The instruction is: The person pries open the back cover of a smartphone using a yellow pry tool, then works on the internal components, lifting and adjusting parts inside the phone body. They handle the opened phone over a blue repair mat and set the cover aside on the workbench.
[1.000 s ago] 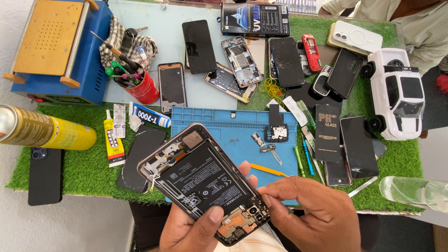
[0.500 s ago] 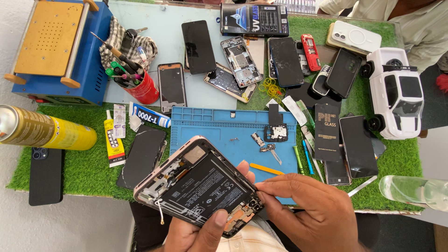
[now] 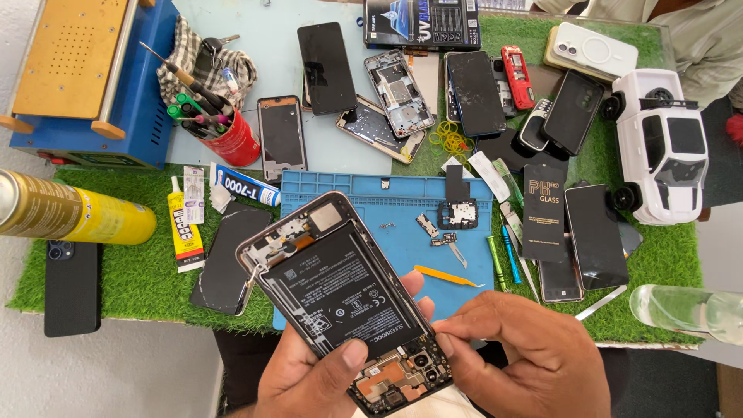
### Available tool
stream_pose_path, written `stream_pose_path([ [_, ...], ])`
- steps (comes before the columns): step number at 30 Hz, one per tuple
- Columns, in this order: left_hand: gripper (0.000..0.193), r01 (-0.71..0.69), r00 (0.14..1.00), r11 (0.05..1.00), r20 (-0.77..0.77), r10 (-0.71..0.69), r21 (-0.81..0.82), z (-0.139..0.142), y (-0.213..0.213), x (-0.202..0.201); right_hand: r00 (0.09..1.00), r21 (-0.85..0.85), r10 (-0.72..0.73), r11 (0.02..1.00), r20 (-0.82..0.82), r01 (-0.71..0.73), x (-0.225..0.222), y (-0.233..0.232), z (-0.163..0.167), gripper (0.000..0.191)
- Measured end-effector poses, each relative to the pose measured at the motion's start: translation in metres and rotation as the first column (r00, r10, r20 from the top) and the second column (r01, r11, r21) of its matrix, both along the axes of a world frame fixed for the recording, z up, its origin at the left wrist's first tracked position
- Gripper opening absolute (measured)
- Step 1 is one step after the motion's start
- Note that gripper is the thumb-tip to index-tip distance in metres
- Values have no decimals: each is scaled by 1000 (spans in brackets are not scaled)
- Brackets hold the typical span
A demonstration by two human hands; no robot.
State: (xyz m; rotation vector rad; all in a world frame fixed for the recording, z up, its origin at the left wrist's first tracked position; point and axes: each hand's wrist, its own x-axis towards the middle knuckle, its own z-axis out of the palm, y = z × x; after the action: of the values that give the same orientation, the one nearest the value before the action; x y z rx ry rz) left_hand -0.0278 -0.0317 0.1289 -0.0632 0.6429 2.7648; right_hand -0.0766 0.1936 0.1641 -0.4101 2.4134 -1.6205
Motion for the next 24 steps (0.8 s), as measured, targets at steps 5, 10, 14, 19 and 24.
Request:
stream_pose_path([
  [5, 73, -4, 997, 996, 71, -2, 84, 4, 1, 1, 997, -48, -20, 999, 80, 24, 4, 1, 0, 12],
  [10, 73, -61, 998, 992, 20, 64, -110, 6, 4, 3, 1000, -13, -18, 1000, 5, 18, 1, -3, 4, 15],
  [14, 71, -177, 983, 952, -100, 156, -250, 0, 15, 10, 971, 177, -5, 983, -240, 48, 0, -15, 7, 17],
  [19, 71, -187, 972, 886, -210, 105, -423, -15, 17, 10, 864, 287, 90, 956, -496, 66, -8, -26, 7, 18],
  [24, 66, -259, 936, 803, -343, 73, -536, -22, 16, 7, 742, 367, 153, 921, -653, 133, -9, -36, -3, 20],
])
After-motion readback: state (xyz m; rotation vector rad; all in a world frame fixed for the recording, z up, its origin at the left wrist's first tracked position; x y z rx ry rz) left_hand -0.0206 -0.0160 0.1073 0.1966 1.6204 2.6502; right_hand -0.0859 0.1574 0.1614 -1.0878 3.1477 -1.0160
